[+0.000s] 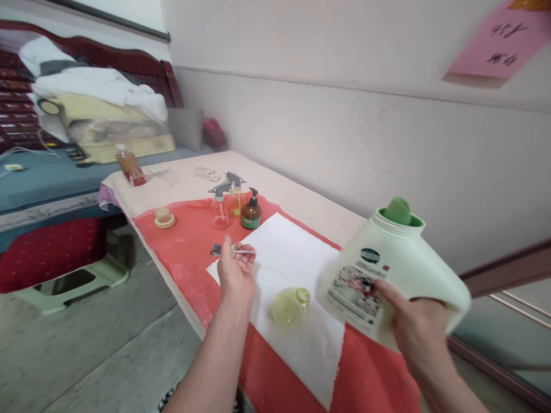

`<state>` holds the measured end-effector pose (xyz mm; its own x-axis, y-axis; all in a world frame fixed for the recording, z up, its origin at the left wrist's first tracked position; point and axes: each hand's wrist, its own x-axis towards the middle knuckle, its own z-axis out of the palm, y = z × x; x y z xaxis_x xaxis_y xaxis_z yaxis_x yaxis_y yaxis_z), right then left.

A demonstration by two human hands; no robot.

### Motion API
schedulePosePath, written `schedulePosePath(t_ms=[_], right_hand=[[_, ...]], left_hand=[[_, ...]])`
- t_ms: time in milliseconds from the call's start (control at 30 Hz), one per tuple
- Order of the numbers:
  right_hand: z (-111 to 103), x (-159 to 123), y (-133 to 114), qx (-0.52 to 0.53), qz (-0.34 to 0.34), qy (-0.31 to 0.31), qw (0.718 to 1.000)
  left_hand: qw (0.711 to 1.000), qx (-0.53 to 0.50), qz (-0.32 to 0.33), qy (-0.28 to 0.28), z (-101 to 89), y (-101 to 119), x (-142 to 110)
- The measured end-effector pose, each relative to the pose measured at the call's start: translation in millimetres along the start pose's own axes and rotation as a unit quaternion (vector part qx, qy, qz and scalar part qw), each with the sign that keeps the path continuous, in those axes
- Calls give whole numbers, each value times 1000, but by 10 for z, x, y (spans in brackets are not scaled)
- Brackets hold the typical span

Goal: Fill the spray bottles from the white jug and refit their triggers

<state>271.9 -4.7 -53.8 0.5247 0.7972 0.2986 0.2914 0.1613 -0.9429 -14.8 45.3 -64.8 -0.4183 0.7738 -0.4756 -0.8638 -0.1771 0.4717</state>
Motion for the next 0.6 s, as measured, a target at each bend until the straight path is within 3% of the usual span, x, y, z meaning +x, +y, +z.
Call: schedulePosePath(t_ms=[167,300,433,600], right_hand=[[773,177,176,39,-14,-5,999],[1109,285,363,33,-14,-27,999],[1067,185,484,-18,8,-46,999],[692,-394,510,-34,39,-113,992]], left_hand=[[1000,-2,-6,3,3,13,2],[1000,0,-15,11,14,6,12],[1000,4,-19,19,26,-24,10],[1000,9,-1,-19,41,-38,-54]])
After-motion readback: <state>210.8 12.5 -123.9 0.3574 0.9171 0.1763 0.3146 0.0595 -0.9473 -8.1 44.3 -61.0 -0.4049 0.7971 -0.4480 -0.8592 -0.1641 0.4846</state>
